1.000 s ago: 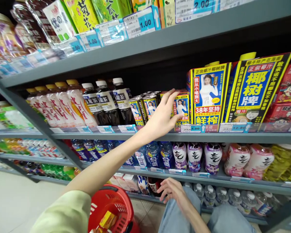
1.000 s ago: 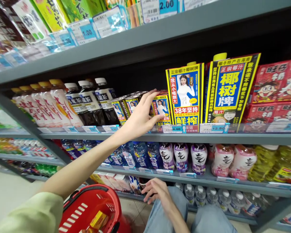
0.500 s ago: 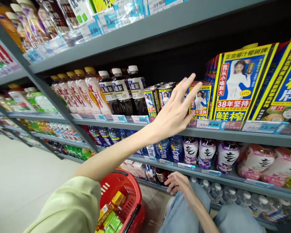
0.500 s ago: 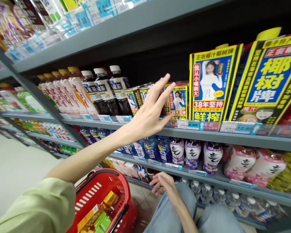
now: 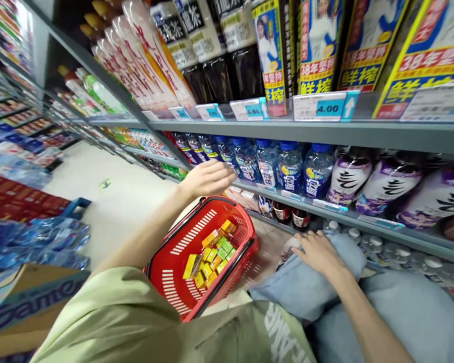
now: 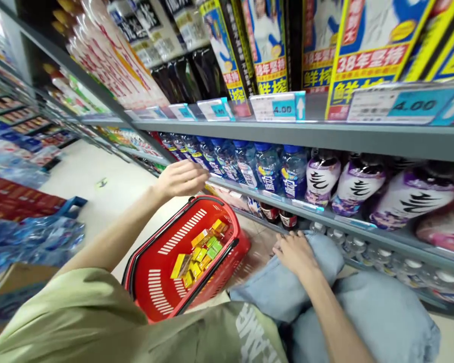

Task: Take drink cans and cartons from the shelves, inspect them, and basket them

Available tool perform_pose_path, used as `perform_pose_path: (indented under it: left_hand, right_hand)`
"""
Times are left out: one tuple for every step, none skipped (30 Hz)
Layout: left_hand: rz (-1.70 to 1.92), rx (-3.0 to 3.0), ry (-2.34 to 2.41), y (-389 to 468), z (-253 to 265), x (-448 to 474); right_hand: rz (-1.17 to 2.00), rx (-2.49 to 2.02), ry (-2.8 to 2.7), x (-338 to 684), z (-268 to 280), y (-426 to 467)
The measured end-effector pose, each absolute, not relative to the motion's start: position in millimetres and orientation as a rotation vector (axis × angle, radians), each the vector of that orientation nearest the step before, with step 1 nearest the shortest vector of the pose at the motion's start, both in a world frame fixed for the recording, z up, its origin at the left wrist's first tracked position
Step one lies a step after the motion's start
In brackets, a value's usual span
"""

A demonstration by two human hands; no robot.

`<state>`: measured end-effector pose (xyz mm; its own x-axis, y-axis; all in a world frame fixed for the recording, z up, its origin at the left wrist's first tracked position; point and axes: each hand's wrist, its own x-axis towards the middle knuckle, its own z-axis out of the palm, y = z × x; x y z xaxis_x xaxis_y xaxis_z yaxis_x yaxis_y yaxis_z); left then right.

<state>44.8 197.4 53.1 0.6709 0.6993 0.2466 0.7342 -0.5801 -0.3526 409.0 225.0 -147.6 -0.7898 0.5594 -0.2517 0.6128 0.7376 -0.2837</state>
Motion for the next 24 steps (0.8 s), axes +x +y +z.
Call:
perform_pose_path:
  left_hand:
    - [-0.144,-2.374,-1.198,191,38,19]
    - [-0.165,-2.295,-1.273,184,24,-4]
    - [-0.152,-2.234,-1.368,176,10,-25]
    - [-0.141,-2.179,-1.480,168,-4,-44]
    - [-0.127,-2.127,-1.607,159,-18,-59]
    - [-0.107,-2.086,-1.726,150,-31,-72]
    - [-0.094,-2.064,-1.805,141,-44,-82]
    - [-0.079,-2.052,-1.873,133,-57,-89]
    - [-0.063,-2.054,-1.924,124,-70,-95]
    - [-0.047,-2.065,-1.969,116,-84,-99]
    - [-0.026,-2.079,-2.022,109,-98,-102]
    - [-0.001,-2.100,-2.080,102,-113,-104]
    - [0.028,-2.129,-2.138,95,-128,-106]
    - [0.059,-2.165,-2.196,90,-143,-106]
    - [0.090,-2.207,-2.250,84,-159,-105]
    - [0.122,-2.254,-2.299,79,-176,-104]
    - [0.152,-2.302,-2.343,74,-193,-101]
    - [0.179,-2.350,-2.384,69,-210,-97]
    - [0.202,-2.394,-2.423,65,-226,-92]
    - [0.221,-2.435,-2.461,61,-243,-86]
    - [0.237,-2.475,-2.499,57,-259,-80]
    - [0.249,-2.511,-2.537,54,-274,-73]
    - [0.257,-2.542,-2.576,51,-288,-65]
    - [0.262,-2.571,-2.616,48,-301,-57]
  right_hand:
    - [-0.518,0.942,2.787,408,-146,225]
    - [-0.502,0.942,2.785,407,-144,225]
    - [-0.484,0.939,2.783,406,-142,225]
    - [-0.465,0.933,2.787,405,-140,225]
    - [-0.446,0.926,2.793,404,-138,226]
    - [-0.426,0.919,2.800,403,-138,226]
    - [-0.404,0.912,2.807,403,-139,226]
    - [-0.378,0.908,2.816,403,-141,226]
    - [-0.350,0.905,2.825,403,-143,225]
    - [-0.320,0.905,2.833,404,-145,225]
    - [-0.292,0.909,2.837,404,-148,225]
    - [-0.266,0.914,2.840,405,-150,225]
    - [-0.241,0.916,2.840,406,-152,225]
    - [-0.216,0.919,2.838,407,-153,224]
    - [-0.189,0.921,2.837,408,-155,224]
    - [-0.160,0.924,2.835,409,-156,224]
    - [-0.132,0.925,2.833,410,-156,223]
    - [-0.108,0.924,2.831,411,-157,222]
    - [-0.088,0.923,2.830,413,-158,222]
    - [-0.070,0.921,2.829,414,-158,221]
    - [-0.055,0.919,2.830,415,-159,220]
    - [-0.044,0.919,2.831,417,-160,220]
    - [-0.036,0.921,2.832,418,-160,219]
    - [-0.032,0.925,2.833,420,-160,218]
